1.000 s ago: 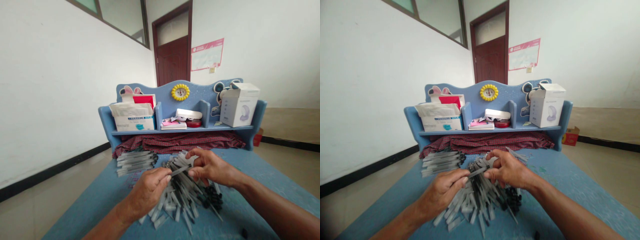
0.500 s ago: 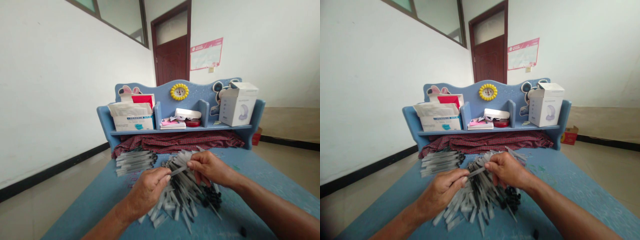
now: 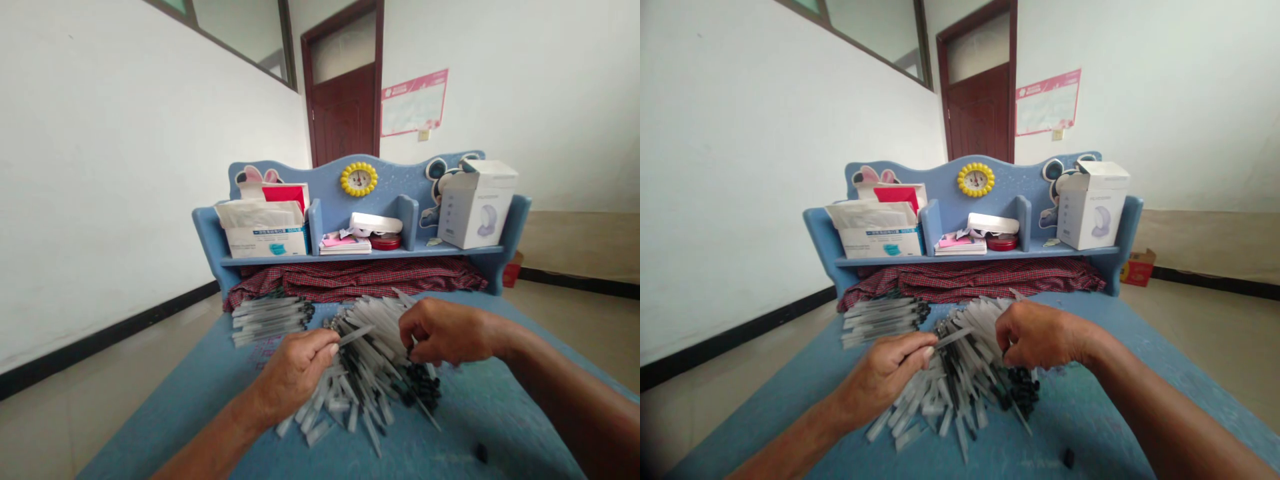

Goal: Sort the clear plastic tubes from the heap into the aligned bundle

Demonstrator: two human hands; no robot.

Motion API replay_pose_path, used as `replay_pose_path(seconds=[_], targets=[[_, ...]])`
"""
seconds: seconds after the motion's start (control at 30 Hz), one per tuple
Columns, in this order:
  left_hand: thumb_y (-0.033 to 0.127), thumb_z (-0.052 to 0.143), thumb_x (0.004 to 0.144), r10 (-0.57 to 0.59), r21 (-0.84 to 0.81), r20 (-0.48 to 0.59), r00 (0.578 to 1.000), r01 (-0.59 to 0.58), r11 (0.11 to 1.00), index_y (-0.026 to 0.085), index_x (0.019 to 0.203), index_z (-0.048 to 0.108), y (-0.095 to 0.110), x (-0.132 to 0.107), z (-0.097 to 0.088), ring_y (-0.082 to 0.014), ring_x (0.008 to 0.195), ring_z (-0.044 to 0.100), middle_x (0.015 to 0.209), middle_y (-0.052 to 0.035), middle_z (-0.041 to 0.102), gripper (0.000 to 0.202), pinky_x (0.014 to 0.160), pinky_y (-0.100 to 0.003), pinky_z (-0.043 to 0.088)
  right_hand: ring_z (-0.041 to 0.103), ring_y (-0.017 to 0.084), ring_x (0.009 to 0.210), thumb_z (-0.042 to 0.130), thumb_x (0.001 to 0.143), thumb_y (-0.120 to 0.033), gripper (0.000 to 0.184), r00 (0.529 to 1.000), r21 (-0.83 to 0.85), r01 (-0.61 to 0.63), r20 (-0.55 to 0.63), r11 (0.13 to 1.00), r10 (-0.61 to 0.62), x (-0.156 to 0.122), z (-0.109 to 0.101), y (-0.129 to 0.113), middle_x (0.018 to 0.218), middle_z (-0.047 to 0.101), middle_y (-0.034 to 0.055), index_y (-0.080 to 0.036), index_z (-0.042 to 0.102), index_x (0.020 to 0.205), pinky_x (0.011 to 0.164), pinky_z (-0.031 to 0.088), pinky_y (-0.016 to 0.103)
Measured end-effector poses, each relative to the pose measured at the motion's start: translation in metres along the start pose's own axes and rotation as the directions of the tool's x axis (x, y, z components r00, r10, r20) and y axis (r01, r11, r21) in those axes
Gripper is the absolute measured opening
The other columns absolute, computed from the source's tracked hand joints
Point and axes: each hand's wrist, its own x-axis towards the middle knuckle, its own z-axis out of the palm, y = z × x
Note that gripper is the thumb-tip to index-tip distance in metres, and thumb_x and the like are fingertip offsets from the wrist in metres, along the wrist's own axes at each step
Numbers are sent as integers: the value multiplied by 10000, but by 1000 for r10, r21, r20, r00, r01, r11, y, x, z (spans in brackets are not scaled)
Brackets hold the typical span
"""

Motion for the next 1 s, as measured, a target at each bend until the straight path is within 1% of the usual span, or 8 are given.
replay_pose_path(seconds=[0.13, 0.2, 0.27, 0.4, 0.6, 0.73, 0.87, 1.0], targets=[[238, 412, 882, 43, 30, 45, 998, -45, 999, 178, 813, 643, -1, 0, 2, -137, 698, 622, 736, -15, 662, 248, 687, -209, 465, 499, 106, 507, 586, 604, -122, 90, 998, -337, 55, -4, 940, -60, 0, 7, -4, 561, 604, 3, -177, 654, 624, 441, 265, 217], [242, 407, 885, 41, 37, 54, 998, -43, 998, 182, 817, 643, -1, 0, 2, -138, 703, 626, 738, -13, 664, 252, 690, -207, 468, 507, 123, 523, 570, 592, -111, 128, 997, -438, 51, -24, 898, -68, 3, 12, -3, 583, 624, 25, -180, 670, 633, 455, 250, 238], [247, 403, 888, 40, 41, 63, 997, -43, 998, 184, 819, 643, 0, 0, 1, -138, 704, 628, 740, -13, 667, 258, 693, -206, 469, 505, 133, 512, 577, 586, -118, 123, 997, -479, 35, -44, 877, -65, 6, 16, 0, 585, 628, 42, -177, 673, 636, 452, 233, 251], [252, 400, 889, 47, 41, 67, 997, -50, 998, 184, 821, 647, 2, 0, 1, -137, 704, 627, 752, -16, 674, 265, 690, -209, 469, 499, 139, 509, 611, 614, -148, 57, 990, -450, 16, -115, 893, -76, 5, 13, 2, 589, 630, 46, -186, 653, 622, 455, 241, 259], [244, 416, 889, 80, 28, 77, 994, -82, 996, 185, 851, 643, 6, -1, 1, -132, 708, 622, 775, -18, 673, 238, 676, -206, 456, 536, 131, 587, 532, 798, -261, 157, 965, -332, 20, -239, 943, -104, 2, 7, -11, 666, 650, 36, -186, 666, 768, 533, 313, 250], [240, 418, 890, 81, 18, 78, 994, -83, 996, 178, 855, 644, 10, -2, 2, -131, 696, 612, 770, -22, 669, 236, 662, -212, 451, 506, 99, 537, 510, 807, -215, 163, 958, -217, 92, -247, 972, -146, 6, 14, -13, 602, 618, 8, -179, 668, 787, 521, 312, 223], [246, 417, 891, 74, 2, 87, 994, -74, 997, 183, 871, 646, 10, -2, 1, -126, 697, 599, 777, -20, 667, 238, 675, -214, 449, 466, 72, 488, 479, 799, -151, 187, 953, -120, 154, -245, 981, -180, 9, 18, -13, 543, 573, -21, -164, 639, 704, 491, 300, 200], [261, 425, 883, 56, -30, 148, 987, -52, 998, 173, 894, 656, 4, 1, -7, -122, 682, 587, 754, -11, 656, 248, 647, -205, 439, 443, 59, 478, 470, 778, -126, 200, 948, -98, 218, -216, 971, -234, 6, 11, -13, 528, 522, -35, -155, 576, 611, 465, 294, 181]])
